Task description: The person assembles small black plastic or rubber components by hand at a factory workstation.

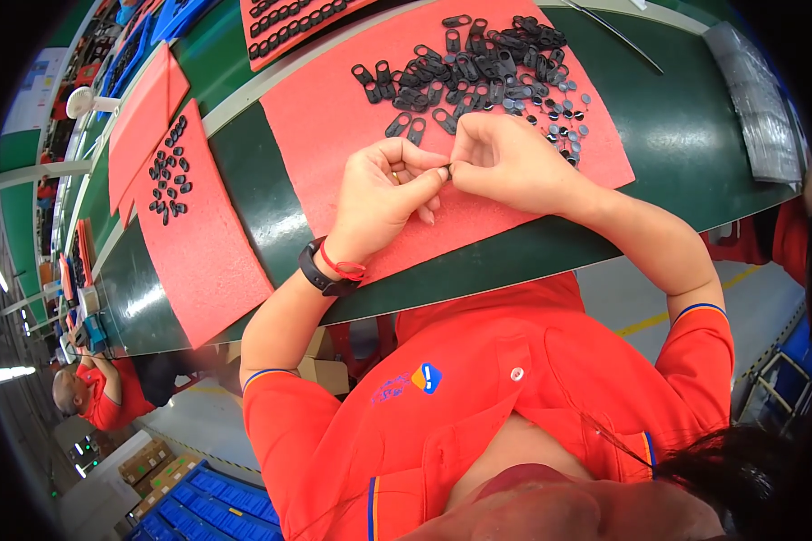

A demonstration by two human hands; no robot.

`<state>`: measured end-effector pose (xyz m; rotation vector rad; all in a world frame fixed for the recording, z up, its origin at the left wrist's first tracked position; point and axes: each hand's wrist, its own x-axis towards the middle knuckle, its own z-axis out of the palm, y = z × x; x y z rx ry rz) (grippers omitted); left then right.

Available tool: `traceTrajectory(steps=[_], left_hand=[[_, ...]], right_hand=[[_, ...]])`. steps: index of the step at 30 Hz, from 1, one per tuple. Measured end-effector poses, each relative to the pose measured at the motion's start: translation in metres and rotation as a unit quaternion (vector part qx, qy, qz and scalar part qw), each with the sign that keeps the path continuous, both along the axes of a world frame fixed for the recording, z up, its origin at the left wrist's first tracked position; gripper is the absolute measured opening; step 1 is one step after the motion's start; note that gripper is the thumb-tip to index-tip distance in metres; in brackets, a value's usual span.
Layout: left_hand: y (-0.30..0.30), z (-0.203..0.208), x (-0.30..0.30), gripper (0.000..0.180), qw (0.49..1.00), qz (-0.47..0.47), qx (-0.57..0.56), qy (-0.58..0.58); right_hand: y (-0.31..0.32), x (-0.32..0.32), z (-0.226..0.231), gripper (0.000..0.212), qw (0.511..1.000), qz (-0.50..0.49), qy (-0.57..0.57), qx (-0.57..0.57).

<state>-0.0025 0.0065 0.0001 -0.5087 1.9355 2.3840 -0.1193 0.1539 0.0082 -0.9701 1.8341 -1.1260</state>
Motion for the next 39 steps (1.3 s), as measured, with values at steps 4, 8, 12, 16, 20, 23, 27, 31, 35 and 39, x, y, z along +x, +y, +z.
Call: traceTrajectory(steps=[4,8,12,16,20,23,27,31,35,39], left_hand=[[-0.001,-0.001,-0.001,0.013,0.999,0.014,0.035,0.005],[-0.003,0.001,-0.003,0.013,0.998,0.017,0.062,0.007],[-0.007,-0.001,-0.003,0.013,0.998,0.010,0.064,0.013],[-0.006,-0.002,-0.001,0.011,0.998,0.029,0.051,0.018],[0.001,0.003,0.002,0.010,1.000,0.016,0.015,-0.003],[-0.001,-0.004,0.001,0.011,1.000,0.010,0.025,0.010],[0.000,-0.006,0.001,0.011,0.997,0.022,0.068,0.041],[0.000,-0.003,0.001,0.009,0.997,0.019,0.068,0.043],[-0.002,-0.005,-0.001,0.007,0.998,0.008,0.052,0.039],[-0.001,-0.005,-0.003,0.006,0.999,0.002,0.019,0.026]], right_hand=[[0.001,-0.005,-0.004,0.010,0.998,-0.004,-0.053,-0.024],[0.000,-0.010,-0.012,0.020,0.992,-0.029,-0.089,-0.080],[-0.002,-0.010,-0.005,0.011,0.997,0.001,-0.074,-0.028],[-0.003,-0.007,-0.010,0.009,0.998,0.005,-0.050,-0.039],[0.003,-0.004,-0.014,0.010,0.999,-0.002,-0.013,-0.050],[0.001,-0.001,-0.009,0.008,0.999,-0.008,0.001,-0.035],[0.001,-0.001,-0.011,0.008,0.997,-0.011,-0.061,-0.047],[-0.002,0.001,-0.012,0.010,0.993,-0.040,-0.087,-0.075],[-0.002,0.002,-0.011,0.010,0.994,-0.043,-0.080,-0.068],[-0.001,0.000,-0.009,0.010,0.999,-0.016,-0.033,-0.022]])
